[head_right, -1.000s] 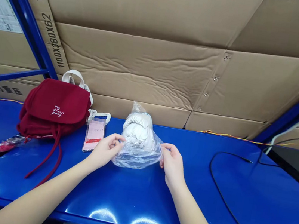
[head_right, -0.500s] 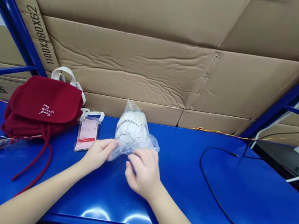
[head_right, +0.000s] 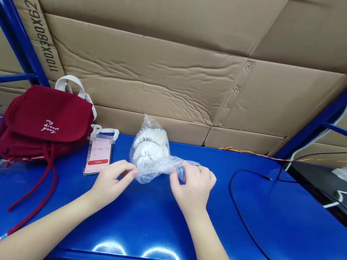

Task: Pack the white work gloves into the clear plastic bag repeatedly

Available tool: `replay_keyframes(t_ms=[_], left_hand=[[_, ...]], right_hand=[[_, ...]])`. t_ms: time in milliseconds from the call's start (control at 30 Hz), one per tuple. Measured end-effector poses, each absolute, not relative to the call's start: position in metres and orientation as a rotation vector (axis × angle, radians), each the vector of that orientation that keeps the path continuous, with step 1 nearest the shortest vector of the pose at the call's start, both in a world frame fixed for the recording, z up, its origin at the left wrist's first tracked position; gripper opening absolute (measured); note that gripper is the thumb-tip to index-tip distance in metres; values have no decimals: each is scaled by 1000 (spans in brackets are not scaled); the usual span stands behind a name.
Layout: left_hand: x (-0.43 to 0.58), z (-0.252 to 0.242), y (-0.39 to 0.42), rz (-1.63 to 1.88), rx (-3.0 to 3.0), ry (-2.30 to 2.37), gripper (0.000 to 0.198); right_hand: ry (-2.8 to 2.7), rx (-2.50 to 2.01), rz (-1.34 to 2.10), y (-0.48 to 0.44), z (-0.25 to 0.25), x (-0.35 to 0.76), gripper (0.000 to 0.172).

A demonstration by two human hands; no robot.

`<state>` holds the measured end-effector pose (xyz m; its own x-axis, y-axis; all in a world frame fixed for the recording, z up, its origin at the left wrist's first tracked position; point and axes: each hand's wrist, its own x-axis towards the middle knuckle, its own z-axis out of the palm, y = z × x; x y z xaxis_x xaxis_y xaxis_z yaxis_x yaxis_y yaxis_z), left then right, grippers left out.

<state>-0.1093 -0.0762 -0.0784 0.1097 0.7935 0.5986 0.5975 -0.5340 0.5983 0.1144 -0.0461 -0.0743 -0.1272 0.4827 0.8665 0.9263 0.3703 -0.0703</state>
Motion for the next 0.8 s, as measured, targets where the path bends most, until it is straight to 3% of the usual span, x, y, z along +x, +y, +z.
replay_keyframes(t_ms=[67, 167, 267, 433, 600, 800], left_hand=[[-106, -77, -76, 1498, 2196, 1309, 22], [-103, -75, -80, 1610, 2170, 1202, 18], [-102, -72, -87, 1668, 2223, 1118, 17], [-95, -74, -98, 1689, 2449, 842, 21], [-78, -78, -105, 1514, 2629, 636, 32], [-69, -83, -106, 1445, 2685, 559, 35]], right_hand=[[-1765, -1064, -607, -55, -70, 113, 19], [-1866, -679, -495, -73, -69, 97, 3], [-2066, -434, -318, -77, -76, 80, 28], [-2090, -740, -55, -47, -102, 78, 34], [-2016, -943, -81, -26, -106, 76, 37], [-2043, -1320, -128, -21, -100, 34, 101]])
